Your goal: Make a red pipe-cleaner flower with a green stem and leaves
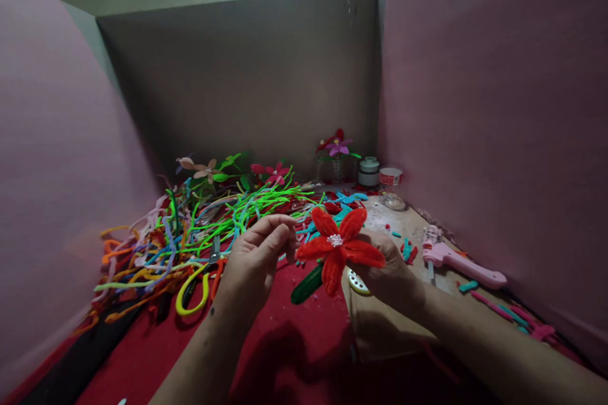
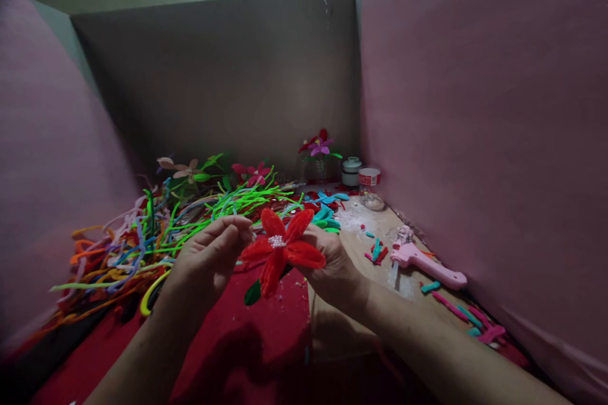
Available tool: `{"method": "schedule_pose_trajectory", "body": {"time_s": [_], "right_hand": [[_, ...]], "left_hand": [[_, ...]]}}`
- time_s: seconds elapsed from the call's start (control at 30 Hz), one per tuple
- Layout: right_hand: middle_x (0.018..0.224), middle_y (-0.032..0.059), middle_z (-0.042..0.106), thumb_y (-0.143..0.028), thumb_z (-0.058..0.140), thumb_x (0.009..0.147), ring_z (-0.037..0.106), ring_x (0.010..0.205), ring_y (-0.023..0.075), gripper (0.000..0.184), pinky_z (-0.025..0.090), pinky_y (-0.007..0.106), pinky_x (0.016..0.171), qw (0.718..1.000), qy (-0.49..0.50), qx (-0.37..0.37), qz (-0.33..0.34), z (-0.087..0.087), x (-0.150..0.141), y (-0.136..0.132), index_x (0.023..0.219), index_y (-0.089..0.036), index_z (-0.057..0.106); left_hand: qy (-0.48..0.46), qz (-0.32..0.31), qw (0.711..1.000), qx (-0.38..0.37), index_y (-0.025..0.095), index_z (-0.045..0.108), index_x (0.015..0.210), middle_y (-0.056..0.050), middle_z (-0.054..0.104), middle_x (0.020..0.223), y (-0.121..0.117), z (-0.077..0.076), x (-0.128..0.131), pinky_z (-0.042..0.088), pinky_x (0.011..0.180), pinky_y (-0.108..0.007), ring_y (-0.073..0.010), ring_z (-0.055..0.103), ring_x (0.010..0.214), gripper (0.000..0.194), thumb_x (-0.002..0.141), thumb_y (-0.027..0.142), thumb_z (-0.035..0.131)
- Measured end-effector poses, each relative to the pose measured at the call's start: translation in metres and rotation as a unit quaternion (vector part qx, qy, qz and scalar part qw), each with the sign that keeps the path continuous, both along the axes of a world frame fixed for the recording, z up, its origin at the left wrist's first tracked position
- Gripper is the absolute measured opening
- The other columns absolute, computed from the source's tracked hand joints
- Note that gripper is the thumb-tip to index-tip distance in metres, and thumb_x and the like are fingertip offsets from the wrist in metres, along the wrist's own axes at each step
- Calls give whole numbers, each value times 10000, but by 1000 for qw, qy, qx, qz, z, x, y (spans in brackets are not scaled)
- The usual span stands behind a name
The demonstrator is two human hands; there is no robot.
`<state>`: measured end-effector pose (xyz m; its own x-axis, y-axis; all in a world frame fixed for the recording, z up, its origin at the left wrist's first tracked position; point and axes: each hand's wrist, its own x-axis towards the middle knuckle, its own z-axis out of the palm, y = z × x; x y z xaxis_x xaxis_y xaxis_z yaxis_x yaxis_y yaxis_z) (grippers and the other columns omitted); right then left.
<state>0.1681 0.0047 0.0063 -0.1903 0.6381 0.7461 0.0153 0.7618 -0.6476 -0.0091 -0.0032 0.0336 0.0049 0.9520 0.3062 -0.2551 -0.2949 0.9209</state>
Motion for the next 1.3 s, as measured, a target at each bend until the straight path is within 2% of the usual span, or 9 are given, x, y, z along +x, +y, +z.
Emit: {"method": "schedule_pose_trajectory", "body": {"time_s": [0.13, 0.2, 0.3, 0.4, 0.57, 0.7, 0.97, 1.13, 1.3], "right_hand": [[673, 0, 561, -166, 498, 803, 501, 641, 118, 180, 450, 263, 614, 997, -55, 45, 41, 3, 1, 1, 632, -201, 541], [650, -3, 547, -150, 482, 809, 496, 635, 118, 186, 448, 266, 626, 992, -77, 78, 63, 3, 2, 1, 643, -199, 549], [612, -9, 519, -114, 454, 810, 501, 654, 124, 210, 447, 263, 641, 987, -106, 97, 71, 4, 2, 0, 635, -203, 528], [617, -7, 531, -108, 438, 810, 519, 686, 128, 221, 444, 266, 658, 982, -124, 117, 81, 3, 3, 0, 627, -204, 517], [634, -8, 537, -183, 517, 785, 510, 640, 125, 201, 436, 254, 590, 994, -80, 23, 75, -1, 5, 4, 584, -196, 525], [521, -36, 468, -286, 576, 752, 426, 498, 96, 254, 374, 234, 479, 991, 19, -109, 79, -4, 3, 14, 527, -185, 516], [593, 22, 608, -377, 633, 734, 474, 468, 81, 251, 280, 193, 395, 910, 205, -312, 179, 0, 1, 28, 798, -134, 642], [604, 12, 616, -368, 684, 688, 500, 475, 84, 257, 309, 186, 392, 876, 276, -350, 183, -5, 0, 30, 808, -147, 631], [622, 14, 599, -373, 683, 686, 508, 510, 91, 259, 356, 195, 425, 882, 269, -342, 181, -14, 0, 34, 784, -141, 621]], "left_hand": [[53, 11, 998, 28, 224, 658, 966, -24, 634, 855, -7, 9, 2, 460, 651, -222, -121, 564, 722, 312, 656, 206, 683], [110, 6, 993, 47, 220, 690, 896, -40, 633, 927, -10, 14, 4, 464, 695, -241, -147, 572, 787, 261, 637, 193, 695], [194, 3, 976, 103, 178, 698, 673, -52, 628, 831, -12, 19, 8, 451, 752, -268, -173, 561, 827, 30, 658, 188, 674], [228, 29, 967, 114, 166, 653, 605, -29, 600, 687, -10, 23, 8, 445, 705, -258, -153, 553, 735, 112, 708, 198, 625], [135, 131, 981, 50, 151, 602, 639, 14, 556, 570, 3, 16, -8, 389, 500, -194, -79, 477, 490, 135, 725, 253, 615], [69, 72, 995, -21, 131, 573, 605, -2, 534, 517, 16, 1, -17, 375, 454, -218, -94, 456, 439, 323, 738, 425, 575], [234, -101, 962, -93, 150, 641, 944, -48, 642, 878, 11, -23, 11, 396, 642, -216, -114, 523, 701, 276, 697, 274, 646], [240, -211, 939, -129, 131, 657, 842, 0, 579, 683, 12, -40, 23, 324, 523, -195, -68, 429, 545, 193, 698, 253, 616], [251, -184, 938, -152, 131, 546, 593, 45, 426, 465, 11, -45, 33, 216, 425, -196, -50, 330, 420, 196, 705, 286, 589]]}}
